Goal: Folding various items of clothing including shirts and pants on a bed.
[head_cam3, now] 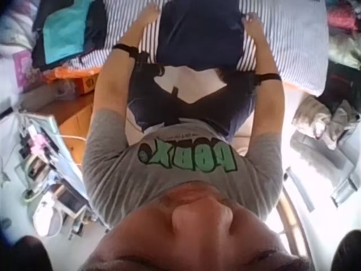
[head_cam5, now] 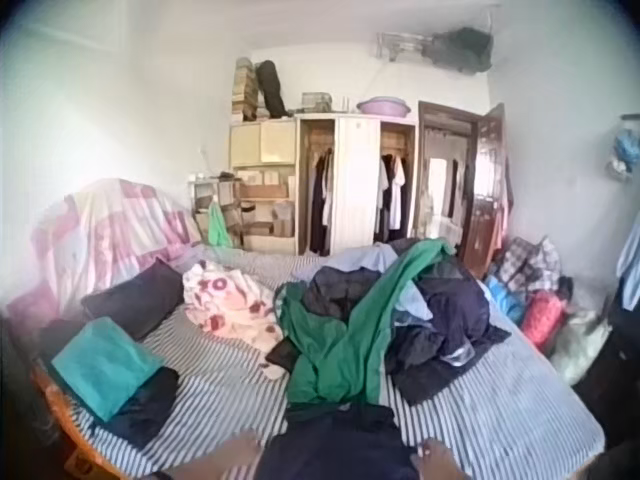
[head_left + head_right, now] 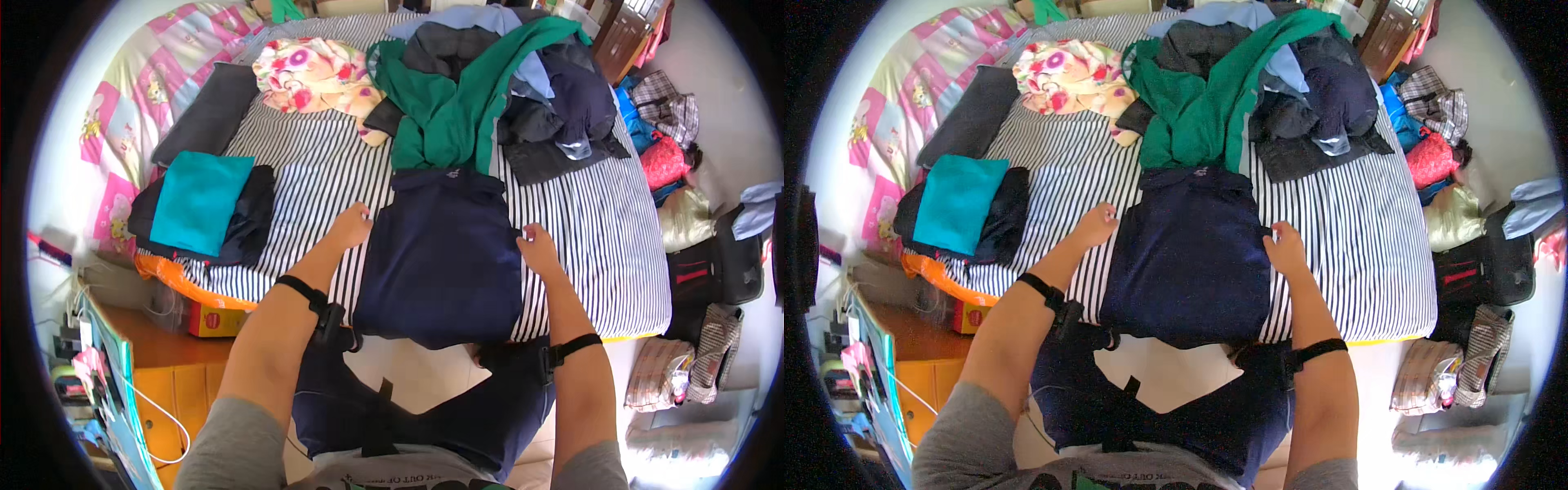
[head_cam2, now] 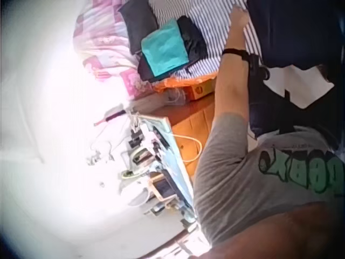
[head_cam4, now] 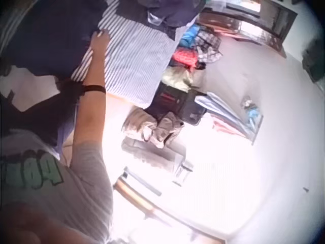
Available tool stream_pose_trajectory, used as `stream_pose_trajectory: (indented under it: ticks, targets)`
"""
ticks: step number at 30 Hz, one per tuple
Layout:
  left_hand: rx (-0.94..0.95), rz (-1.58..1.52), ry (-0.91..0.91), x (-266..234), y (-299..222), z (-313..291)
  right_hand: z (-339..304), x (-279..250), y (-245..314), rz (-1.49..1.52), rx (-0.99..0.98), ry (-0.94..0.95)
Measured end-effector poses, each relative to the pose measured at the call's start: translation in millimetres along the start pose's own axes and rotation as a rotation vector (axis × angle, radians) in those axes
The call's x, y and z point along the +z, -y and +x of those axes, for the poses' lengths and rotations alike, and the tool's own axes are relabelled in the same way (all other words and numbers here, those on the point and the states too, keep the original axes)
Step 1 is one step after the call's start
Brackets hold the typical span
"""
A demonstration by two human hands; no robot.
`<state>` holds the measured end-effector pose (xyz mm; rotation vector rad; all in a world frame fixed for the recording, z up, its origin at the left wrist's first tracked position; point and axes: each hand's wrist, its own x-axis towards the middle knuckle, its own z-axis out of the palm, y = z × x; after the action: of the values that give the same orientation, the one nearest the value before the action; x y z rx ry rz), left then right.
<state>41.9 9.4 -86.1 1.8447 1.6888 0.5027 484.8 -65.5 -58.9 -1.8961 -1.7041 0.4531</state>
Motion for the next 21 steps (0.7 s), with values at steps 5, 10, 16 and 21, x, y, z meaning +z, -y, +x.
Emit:
stream_pose_trajectory:
  ticks: [5,10,16,21]
  targets:
    - [-0.267,-0.223,0.123,19,6,36,17,45,-54,-0.032,0.223,-0.033]
    - [-0.224,-0.337,0.109,24,21,31,38,26,-36,0.145,0.459,0.301]
    - [-0.382,-0.524,-0.013,30,22,32,36,23,-48,0.282,0.565,0.208]
    - [-0.328,-0.324,-0.076,21,17,31,39,26,-34,0.072,0.489,0.185]
